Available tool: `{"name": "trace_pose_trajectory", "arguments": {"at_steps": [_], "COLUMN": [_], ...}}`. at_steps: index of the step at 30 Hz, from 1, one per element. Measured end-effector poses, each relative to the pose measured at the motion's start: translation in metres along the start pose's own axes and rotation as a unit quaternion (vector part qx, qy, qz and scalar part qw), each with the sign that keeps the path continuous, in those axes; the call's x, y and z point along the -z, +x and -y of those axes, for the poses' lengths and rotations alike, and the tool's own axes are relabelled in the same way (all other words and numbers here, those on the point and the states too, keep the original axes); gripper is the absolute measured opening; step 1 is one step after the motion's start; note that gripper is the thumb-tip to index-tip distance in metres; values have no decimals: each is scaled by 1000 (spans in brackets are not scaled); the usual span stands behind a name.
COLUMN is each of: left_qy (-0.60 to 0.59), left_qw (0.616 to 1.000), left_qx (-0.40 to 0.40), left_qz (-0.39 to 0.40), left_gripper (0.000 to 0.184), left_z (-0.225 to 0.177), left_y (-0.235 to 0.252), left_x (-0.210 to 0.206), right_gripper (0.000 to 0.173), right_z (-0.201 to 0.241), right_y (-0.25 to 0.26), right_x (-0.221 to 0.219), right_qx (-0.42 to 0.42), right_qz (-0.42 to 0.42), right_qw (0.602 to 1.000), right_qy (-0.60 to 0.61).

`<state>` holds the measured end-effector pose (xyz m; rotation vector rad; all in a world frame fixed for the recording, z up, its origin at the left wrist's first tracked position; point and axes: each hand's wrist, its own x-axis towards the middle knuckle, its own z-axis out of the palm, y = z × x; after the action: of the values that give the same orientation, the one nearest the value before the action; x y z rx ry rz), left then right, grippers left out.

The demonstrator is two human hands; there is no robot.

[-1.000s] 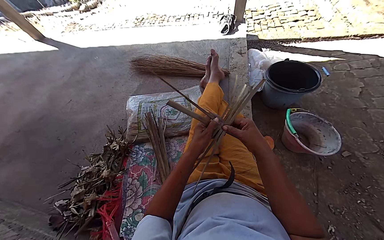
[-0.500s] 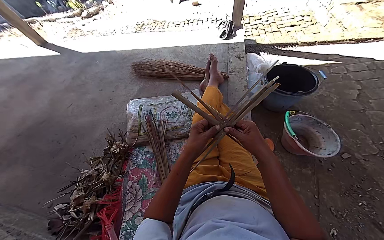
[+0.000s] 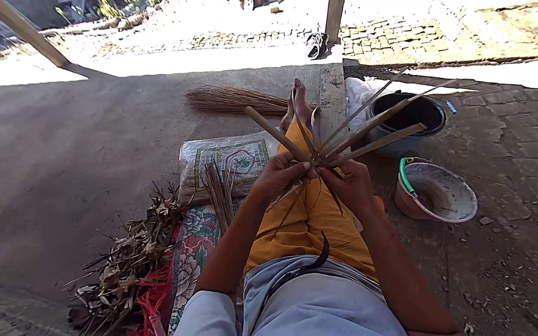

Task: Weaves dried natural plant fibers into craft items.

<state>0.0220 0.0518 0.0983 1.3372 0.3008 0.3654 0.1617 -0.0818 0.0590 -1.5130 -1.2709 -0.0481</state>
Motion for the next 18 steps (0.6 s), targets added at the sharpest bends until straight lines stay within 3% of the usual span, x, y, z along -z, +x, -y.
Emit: {"name": "trace_pose_trajectory", "arguments": {"at_steps": [10, 18], "left_qy": [125, 169], "left_qw": [990, 982], "left_qx": [-59, -86], "left_qz": [26, -22], "left_gripper": [5, 8], "left_z": [-7, 19], "left_y": [6, -4], "left_x": [1, -4], "right_gripper": [11, 7], "right_z": [10, 5], "right_y": [13, -1], "right_x": [21, 12], "right_qx": [-115, -159], "right_qz": [78, 62], "right_qw": [975, 968], "right_qy": [176, 184]}}
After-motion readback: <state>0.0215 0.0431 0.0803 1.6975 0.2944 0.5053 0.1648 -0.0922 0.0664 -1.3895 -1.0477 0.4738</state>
